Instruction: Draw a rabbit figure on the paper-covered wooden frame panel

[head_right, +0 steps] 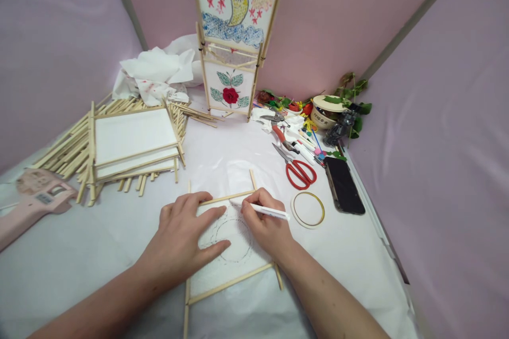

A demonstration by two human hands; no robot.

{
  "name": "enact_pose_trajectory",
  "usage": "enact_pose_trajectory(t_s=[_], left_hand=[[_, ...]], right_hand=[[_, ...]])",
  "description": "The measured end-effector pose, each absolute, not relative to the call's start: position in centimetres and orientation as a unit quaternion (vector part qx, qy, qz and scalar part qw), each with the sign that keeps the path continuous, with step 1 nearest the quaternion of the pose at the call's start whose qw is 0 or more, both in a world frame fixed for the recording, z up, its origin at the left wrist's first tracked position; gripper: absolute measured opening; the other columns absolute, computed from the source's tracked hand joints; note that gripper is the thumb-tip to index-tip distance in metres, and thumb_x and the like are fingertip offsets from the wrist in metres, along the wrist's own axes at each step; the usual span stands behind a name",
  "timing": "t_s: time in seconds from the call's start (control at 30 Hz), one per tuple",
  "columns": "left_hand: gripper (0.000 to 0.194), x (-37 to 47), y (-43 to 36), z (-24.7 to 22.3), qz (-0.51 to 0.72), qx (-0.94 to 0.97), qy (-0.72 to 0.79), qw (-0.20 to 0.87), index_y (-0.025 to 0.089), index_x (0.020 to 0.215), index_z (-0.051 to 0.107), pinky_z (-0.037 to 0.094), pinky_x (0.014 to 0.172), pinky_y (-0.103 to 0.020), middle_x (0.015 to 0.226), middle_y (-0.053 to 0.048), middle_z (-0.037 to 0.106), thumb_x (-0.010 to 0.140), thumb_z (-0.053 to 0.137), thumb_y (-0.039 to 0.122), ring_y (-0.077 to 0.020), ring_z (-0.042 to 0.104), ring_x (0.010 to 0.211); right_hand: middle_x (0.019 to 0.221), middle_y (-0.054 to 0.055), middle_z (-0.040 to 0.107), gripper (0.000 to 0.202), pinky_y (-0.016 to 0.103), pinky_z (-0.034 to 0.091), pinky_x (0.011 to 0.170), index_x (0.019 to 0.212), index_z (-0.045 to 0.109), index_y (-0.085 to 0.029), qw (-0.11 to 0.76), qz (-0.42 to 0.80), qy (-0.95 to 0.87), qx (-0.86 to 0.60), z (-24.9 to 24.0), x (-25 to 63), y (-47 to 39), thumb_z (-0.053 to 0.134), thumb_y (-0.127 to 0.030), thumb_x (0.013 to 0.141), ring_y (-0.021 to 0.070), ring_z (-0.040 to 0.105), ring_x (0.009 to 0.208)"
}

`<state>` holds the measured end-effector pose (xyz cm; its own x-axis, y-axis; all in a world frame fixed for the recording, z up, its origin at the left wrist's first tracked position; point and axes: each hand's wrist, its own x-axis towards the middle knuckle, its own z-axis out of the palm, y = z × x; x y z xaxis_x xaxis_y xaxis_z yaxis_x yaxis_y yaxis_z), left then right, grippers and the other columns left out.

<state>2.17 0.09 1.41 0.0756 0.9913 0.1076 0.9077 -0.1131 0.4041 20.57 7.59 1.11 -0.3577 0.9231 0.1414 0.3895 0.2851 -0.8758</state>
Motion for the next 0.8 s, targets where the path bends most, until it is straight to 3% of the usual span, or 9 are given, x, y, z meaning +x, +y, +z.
enact_pose_trajectory(t_s=[0.63,0.8], left_hand=[[0.041,2.11,-0.03,1.41,0.179,0.725,0.654,0.119,0.031,0.111,0.064,0.033,0.092,-0.049,0.127,-0.010,0.049,0.074,0.072,0.046,-0.0334,0.042,0.120],[0.041,2.12,0.05,1.53,0.177,0.727,0.654,0.115,0.031,0.112,0.064,0.034,0.092,-0.050,0.127,-0.010,0.049,0.074,0.072,0.044,-0.0339,0.042,0.120]], right_hand=[[0.062,-0.002,0.062,0.013,0.023,0.035,0.049,0.076,0.054,-0.020,0.336,0.389,-0.725,-0.458,1.01,20.60,7.44,0.054,-0.027,0.087,0.0097,0.044,0.048],[0.063,-0.001,0.063,0.013,0.023,0.036,0.051,0.076,0.054,-0.021,0.329,0.394,-0.725,-0.458,1.11,20.71,7.45,0.055,-0.027,0.087,0.0110,0.048,0.051]])
